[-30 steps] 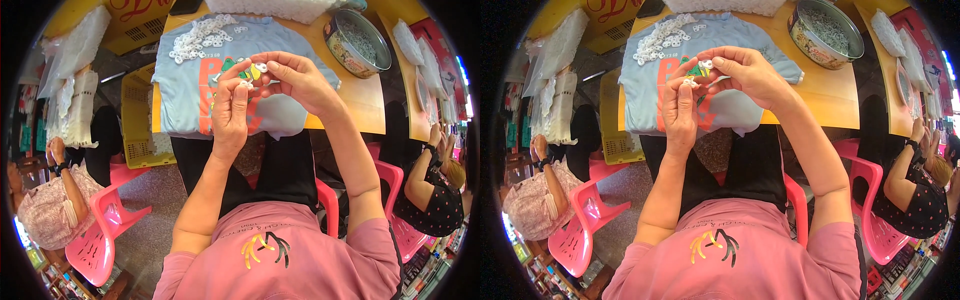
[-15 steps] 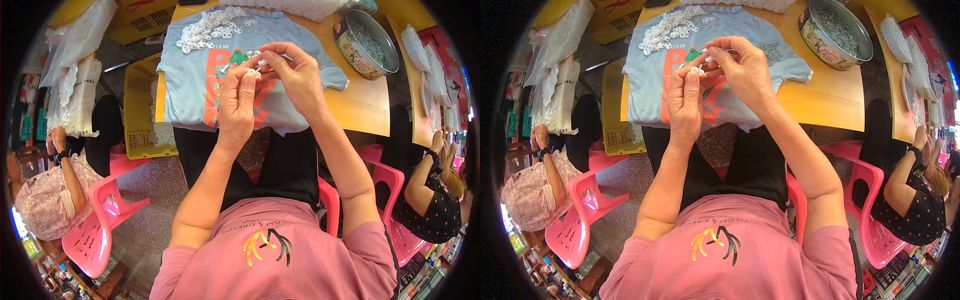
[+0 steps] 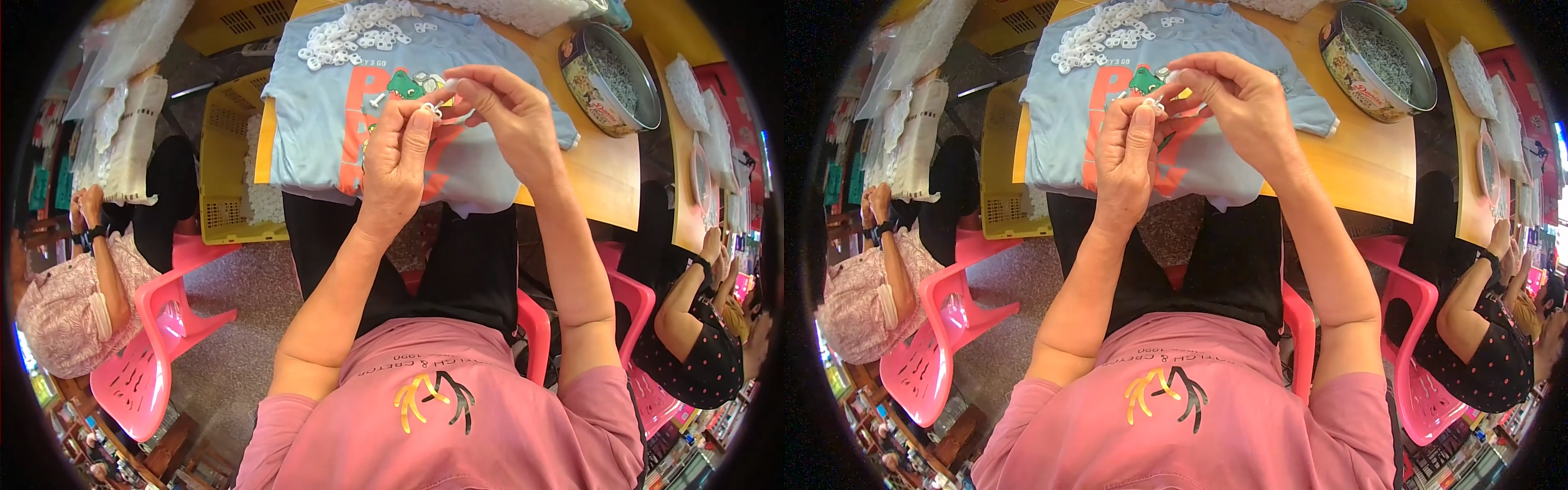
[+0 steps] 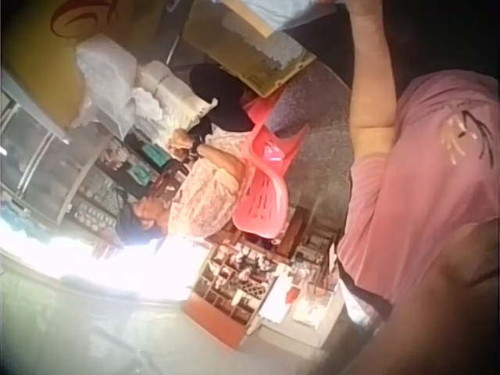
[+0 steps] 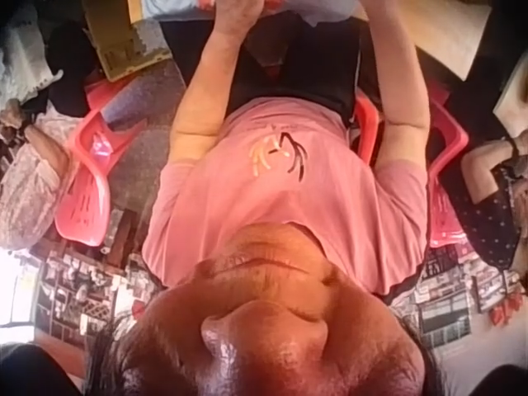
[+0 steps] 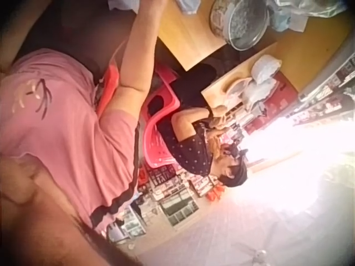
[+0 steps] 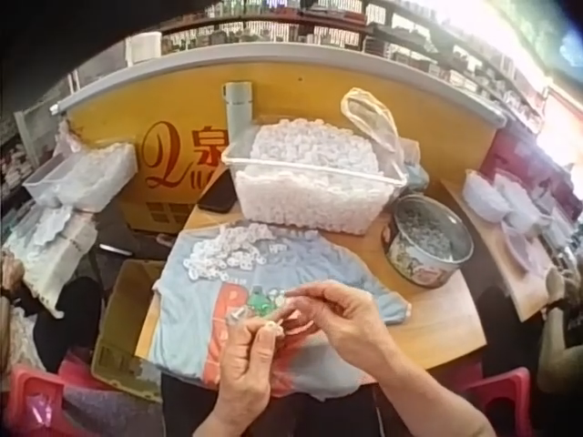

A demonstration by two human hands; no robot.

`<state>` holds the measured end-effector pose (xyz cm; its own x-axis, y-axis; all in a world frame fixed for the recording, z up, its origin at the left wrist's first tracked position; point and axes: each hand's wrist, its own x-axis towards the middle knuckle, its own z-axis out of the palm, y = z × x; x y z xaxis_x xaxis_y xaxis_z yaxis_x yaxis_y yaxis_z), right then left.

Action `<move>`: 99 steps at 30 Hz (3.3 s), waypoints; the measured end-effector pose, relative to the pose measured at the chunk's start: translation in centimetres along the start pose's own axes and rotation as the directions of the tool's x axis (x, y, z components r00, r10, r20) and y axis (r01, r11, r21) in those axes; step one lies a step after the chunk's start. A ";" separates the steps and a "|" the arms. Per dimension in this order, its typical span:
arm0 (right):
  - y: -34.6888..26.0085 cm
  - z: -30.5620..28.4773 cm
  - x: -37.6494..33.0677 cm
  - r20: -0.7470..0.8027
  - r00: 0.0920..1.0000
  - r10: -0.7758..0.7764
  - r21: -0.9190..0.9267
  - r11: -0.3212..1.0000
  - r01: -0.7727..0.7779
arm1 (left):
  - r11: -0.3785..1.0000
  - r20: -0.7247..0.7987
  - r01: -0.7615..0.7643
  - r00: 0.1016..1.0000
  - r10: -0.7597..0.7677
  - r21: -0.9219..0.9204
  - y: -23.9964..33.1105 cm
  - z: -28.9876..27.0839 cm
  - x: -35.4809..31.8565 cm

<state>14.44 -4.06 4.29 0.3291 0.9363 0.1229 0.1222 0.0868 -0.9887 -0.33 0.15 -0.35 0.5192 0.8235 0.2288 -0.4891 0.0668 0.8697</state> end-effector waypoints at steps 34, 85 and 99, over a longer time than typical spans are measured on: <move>-0.1 1.3 -1.9 -0.086 0.986 -0.142 -0.235 0.965 0.118 | 0.991 -0.043 -0.035 0.998 0.041 0.130 -0.6 0.0 -0.1; 1.6 4.6 -2.5 -0.205 0.938 -0.279 -0.174 0.954 0.245 | 0.922 -0.113 -0.114 0.980 0.166 0.369 -0.2 0.7 -0.3; -0.4 2.5 -1.9 -0.079 0.995 0.056 0.190 0.981 -0.040 | 0.940 -0.024 -0.191 0.978 0.206 0.281 -0.9 -0.2 -0.7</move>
<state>11.45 -5.04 4.21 0.4082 0.9099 0.0740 -0.0713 0.1125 -0.9911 -0.39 -0.40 -1.36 0.3902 0.8330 0.3922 -0.3619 -0.2529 0.8973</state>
